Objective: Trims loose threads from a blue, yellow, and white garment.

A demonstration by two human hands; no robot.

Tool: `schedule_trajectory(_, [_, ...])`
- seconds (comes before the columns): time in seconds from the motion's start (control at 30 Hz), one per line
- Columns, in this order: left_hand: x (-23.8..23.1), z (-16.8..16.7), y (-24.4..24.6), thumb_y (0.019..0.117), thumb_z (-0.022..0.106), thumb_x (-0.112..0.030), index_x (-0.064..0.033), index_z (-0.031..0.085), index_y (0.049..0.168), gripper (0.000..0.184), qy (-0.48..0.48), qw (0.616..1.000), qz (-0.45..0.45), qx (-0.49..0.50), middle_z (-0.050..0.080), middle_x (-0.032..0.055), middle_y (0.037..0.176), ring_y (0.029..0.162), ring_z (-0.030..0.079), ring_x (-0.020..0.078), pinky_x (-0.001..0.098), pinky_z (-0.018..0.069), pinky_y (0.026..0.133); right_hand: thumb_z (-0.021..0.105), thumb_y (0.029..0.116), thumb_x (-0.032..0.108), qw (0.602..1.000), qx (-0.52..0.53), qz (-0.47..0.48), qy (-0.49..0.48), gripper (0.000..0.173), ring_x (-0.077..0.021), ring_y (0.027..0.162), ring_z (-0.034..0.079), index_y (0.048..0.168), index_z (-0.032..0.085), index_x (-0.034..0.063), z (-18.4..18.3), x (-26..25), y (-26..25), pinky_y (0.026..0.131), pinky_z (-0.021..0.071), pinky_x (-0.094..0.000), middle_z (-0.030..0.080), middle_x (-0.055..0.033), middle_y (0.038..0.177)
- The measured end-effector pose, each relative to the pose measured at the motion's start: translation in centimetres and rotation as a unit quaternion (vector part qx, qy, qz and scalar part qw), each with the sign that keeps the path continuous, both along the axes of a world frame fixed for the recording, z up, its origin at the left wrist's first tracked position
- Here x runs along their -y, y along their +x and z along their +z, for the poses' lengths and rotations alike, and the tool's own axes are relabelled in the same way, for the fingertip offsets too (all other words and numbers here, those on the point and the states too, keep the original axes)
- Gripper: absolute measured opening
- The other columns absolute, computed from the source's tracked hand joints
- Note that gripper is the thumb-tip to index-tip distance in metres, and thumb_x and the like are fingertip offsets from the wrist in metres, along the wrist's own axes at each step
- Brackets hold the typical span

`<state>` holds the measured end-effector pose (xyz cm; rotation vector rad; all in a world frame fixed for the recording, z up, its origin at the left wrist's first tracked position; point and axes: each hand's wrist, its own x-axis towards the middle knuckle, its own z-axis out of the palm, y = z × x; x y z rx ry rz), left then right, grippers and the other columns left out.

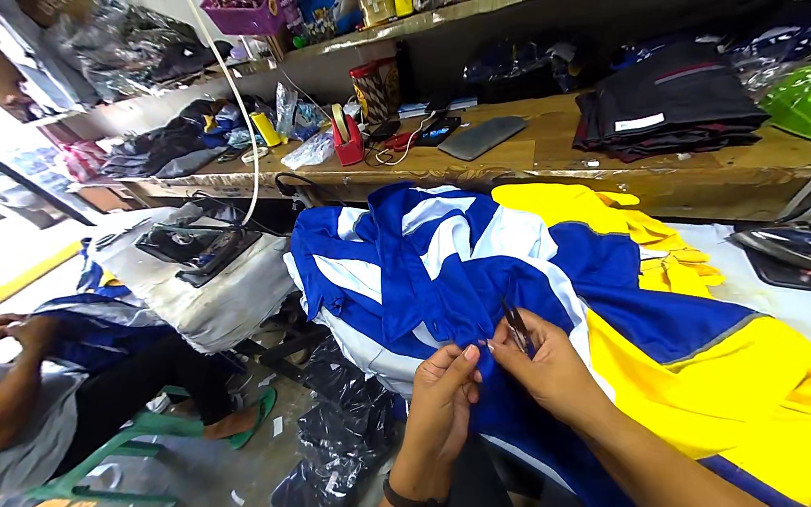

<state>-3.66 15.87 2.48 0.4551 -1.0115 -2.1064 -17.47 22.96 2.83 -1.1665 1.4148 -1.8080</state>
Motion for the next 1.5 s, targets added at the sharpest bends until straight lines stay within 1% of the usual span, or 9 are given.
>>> schedule_trajectory(0.1, [0.1,0.4,0.2,0.0981,0.059,-0.004,-0.004,0.073,0.09,0.016,0.0,1.0,0.005,0.012,0.053,-0.0061,0.056,0.046,0.045,-0.0031,0.0127,0.0389,0.046,0.071,0.0876,0.027,0.985,-0.157,-0.063,0.028,0.036,0.0035,0.062,0.047,0.116,0.058,0.0084,-0.2,-0.8,-0.9,0.055,0.0385,-0.013,0.056,0.0093,0.077])
schedule_trajectory(0.17, [0.4,0.6,0.6,0.0998,0.057,-0.004,-0.0042,0.072,0.092,0.017,0.013,1.0,-0.02,0.0,0.052,-0.0069,0.055,0.045,0.045,-0.0035,0.0122,0.0391,0.045,0.066,0.0918,0.041,0.969,-0.223,-0.093,0.044,0.046,0.0021,0.072,0.054,0.125,0.058,0.0099,-0.1,-1.8,-1.5,0.061,0.0446,-0.0163,0.061,0.0084,0.088])
schedule_trajectory(0.27, [0.2,1.1,0.8,0.1019,0.052,0.001,-0.0002,0.07,0.094,0.019,0.077,0.997,-0.028,-0.016,0.076,0.0122,0.086,0.075,0.075,0.0132,0.0244,0.0623,0.072,0.061,0.0981,0.049,0.951,-0.277,-0.132,0.029,0.043,0.0009,0.081,0.058,0.117,0.065,0.0111,-0.3,-3.0,-2.0,0.068,0.0492,-0.0184,0.065,0.0059,0.095])
schedule_trajectory(0.33, [-0.3,1.1,0.5,0.1019,0.05,0.003,0.0019,0.069,0.093,0.02,0.079,0.997,-0.009,-0.022,0.077,0.0174,0.097,0.087,0.077,0.0201,0.0301,0.0629,0.082,0.066,0.0962,0.044,0.934,-0.316,-0.166,-0.008,0.036,0.0017,0.08,0.06,0.109,0.073,0.0107,-0.6,-3.4,-2.0,0.067,0.0491,-0.0153,0.069,0.0042,0.095])
schedule_trajectory(0.47, [-0.7,0.9,0.0,0.1005,0.052,0.003,0.0007,0.07,0.091,0.02,0.051,0.998,0.028,0.012,0.077,0.0148,0.095,0.087,0.076,0.0191,0.0313,0.062,0.084,0.067,0.0975,0.039,0.884,-0.41,-0.214,-0.058,0.03,-0.0089,0.083,0.066,0.103,0.079,0.0121,-0.4,-3.8,-2.2,0.072,0.0508,-0.0271,0.074,-0.0017,0.092])
schedule_trajectory(0.87, [-0.9,0.9,-0.3,0.0992,0.054,0.003,0.0005,0.068,0.087,0.019,0.052,0.998,0.028,0.015,0.076,0.0161,0.092,0.086,0.076,0.0195,0.0315,0.061,0.086,0.063,0.1005,0.037,0.839,-0.493,-0.217,-0.08,0.027,-0.0134,0.08,0.066,0.101,0.08,0.0157,-0.2,-3.1,-3.3,0.069,0.0465,-0.0305,0.075,-0.0015,0.091])
schedule_trajectory(1.0, [-1.2,0.5,-0.6,0.0979,0.055,0.004,0.0016,0.07,0.089,0.017,0.043,0.998,0.037,0.001,0.076,0.0157,0.092,0.087,0.075,0.0186,0.0313,0.0603,0.087,0.064,0.0996,0.038,0.87,-0.45,-0.186,-0.08,0.028,-0.0107,0.081,0.066,0.099,0.08,0.0141,-0.7,-3.0,-3.5,0.07,0.0493,-0.0286,0.075,-0.0013,0.089])
schedule_trajectory(1.23, [-2.0,0.3,-1.2,0.0982,0.054,0.004,0.0003,0.07,0.09,0.018,0.03,0.997,0.073,-0.011,0.076,0.012,0.089,0.085,0.075,0.0164,0.0302,0.0603,0.088,0.078,0.0883,0.03,0.969,-0.226,-0.088,-0.052,0.021,0.0059,0.076,0.061,0.09,0.076,0.0097,-1.2,-2.8,-3.2,0.064,0.0487,-0.0098,0.071,0.006,0.086])
schedule_trajectory(1.5, [-2.2,-0.4,-1.5,0.0965,0.059,0.004,0.0018,0.071,0.092,0.014,0.008,0.994,0.089,-0.056,0.076,0.0162,0.098,0.094,0.076,0.0201,0.0326,0.0596,0.092,0.076,0.0895,0.031,0.975,-0.195,-0.098,-0.037,0.021,0.0046,0.073,0.06,0.094,0.075,0.0112,-1.5,-2.8,-2.2,0.061,0.0474,-0.0109,0.071,0.0063,0.087])
